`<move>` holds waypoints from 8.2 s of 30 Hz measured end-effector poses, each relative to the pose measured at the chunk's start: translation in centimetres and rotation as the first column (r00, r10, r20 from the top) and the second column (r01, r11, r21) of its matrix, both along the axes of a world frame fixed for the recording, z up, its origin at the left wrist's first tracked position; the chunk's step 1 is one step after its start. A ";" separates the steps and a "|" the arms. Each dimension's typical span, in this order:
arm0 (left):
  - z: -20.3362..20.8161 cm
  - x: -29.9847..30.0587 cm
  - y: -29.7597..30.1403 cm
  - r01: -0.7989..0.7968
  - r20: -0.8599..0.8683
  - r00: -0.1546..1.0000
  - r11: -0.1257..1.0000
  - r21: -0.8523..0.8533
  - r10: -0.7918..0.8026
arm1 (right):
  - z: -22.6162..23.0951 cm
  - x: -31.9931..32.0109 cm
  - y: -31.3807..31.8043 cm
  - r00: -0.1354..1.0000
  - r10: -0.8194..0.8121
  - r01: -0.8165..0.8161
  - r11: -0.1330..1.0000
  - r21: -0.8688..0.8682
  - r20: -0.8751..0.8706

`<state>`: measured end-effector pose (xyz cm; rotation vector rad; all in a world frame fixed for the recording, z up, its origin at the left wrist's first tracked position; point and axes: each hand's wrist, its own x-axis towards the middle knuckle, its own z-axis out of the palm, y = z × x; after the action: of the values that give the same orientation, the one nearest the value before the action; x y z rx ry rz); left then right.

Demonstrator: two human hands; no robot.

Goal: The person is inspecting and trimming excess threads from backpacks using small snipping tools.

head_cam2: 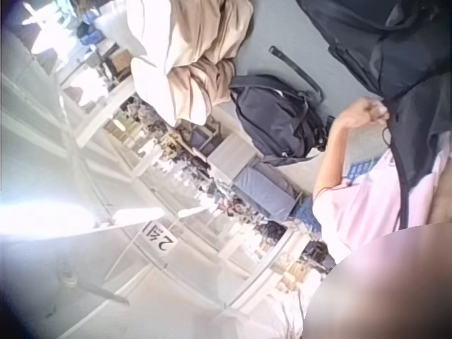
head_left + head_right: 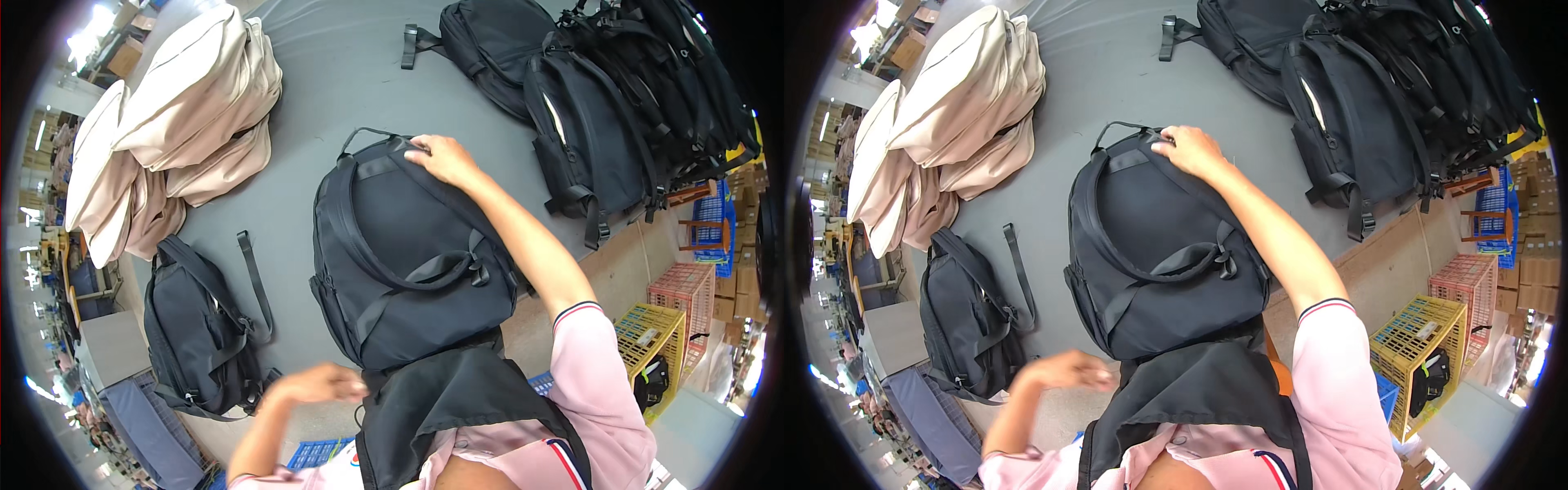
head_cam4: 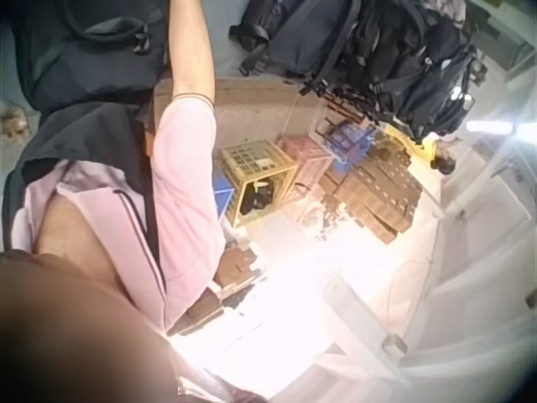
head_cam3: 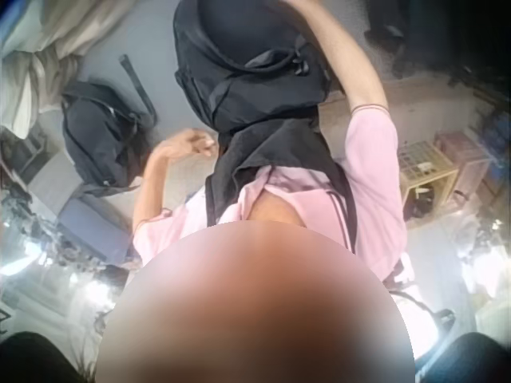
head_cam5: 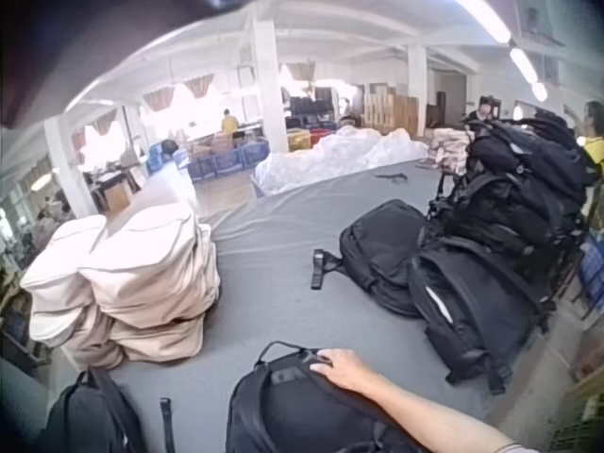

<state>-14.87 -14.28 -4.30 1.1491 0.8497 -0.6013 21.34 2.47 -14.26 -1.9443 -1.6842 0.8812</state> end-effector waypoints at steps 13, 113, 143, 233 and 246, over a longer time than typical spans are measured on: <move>-10.1 15.6 31.7 -0.281 0.255 0.959 0.533 0.798 0.124 | 0.7 -4.3 -1.9 0.964 -0.128 0.156 0.982 0.102 -0.234; -14.1 15.8 33.2 -0.774 0.426 0.550 0.630 -0.064 0.718 | 2.7 -1.1 10.0 0.816 0.381 -0.491 0.855 0.171 0.435; -12.9 11.2 29.9 -0.882 0.495 0.380 0.467 -0.059 0.781 | 4.1 -5.2 11.8 0.916 0.238 -0.284 0.953 0.102 0.323; -13.3 11.8 29.6 -0.851 0.483 0.344 0.485 -0.203 0.805 | 1.7 -5.5 10.3 0.745 0.313 -0.622 0.644 0.445 0.589; -13.2 11.9 29.6 -0.855 0.476 0.372 0.494 -0.159 0.797 | 0.5 -5.8 9.7 0.936 0.135 -0.282 0.839 0.466 0.325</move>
<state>-3.00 15.35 -17.53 0.7453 0.8822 0.6149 15.52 12.18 -13.78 -1.5863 -2.0668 0.1803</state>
